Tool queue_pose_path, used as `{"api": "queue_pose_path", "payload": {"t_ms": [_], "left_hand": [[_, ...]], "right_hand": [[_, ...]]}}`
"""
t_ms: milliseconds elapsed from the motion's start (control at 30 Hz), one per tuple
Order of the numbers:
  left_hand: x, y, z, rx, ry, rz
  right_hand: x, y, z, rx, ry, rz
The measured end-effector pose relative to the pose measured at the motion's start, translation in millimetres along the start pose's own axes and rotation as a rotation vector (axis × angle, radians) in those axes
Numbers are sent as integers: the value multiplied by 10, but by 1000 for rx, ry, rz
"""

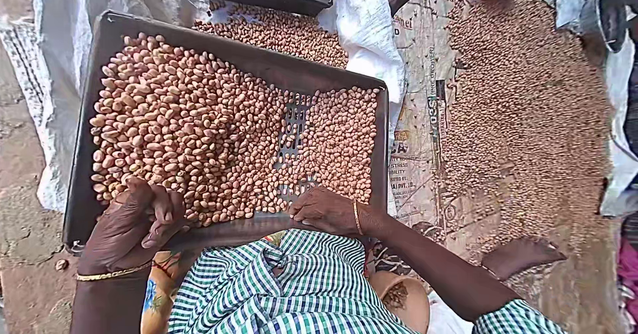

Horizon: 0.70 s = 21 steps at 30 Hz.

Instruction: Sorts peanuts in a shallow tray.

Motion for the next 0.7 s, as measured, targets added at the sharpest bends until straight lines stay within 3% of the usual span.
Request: {"api": "queue_pose_path", "payload": {"t_ms": [133, 167, 233, 300, 433, 500, 567, 633, 700], "left_hand": [[12, -5, -6, 5, -6, 39], [12, -10, 0, -1, -6, 56], [6, -18, 9, -13, -7, 76], [11, -15, 1, -19, -4, 75], [-3, 1, -10, -24, 1, 65], [5, 19, -15, -34, 11, 61], [1, 23, -18, -37, 26, 63], [-5, 37, -8, 7, 0, 76], [19, 75, 5, 168, -116, 66]], "right_hand": [[-552, -286, 32, -59, 307, 92], [-673, -403, 18, -96, 289, -56], [-769, -559, -27, -248, 264, -531], [-691, -563, -114, -342, 366, -811], [-505, -390, -370, -446, 484, -904], [-525, -431, -342, -350, 497, -986], [-562, -523, -197, -152, 420, -1182], [-345, -563, 111, 45, 134, -1324], [161, -412, 537, 145, -130, -1235]]}}
Point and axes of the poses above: each hand's wrist, its own x-axis towards the middle knuckle, its own y-axis out of the palm, z = x × y, the point moved 4 cm from there along x, towards the middle knuckle, and after that the axes turned 4 degrees about x, right-handed, at the moved point
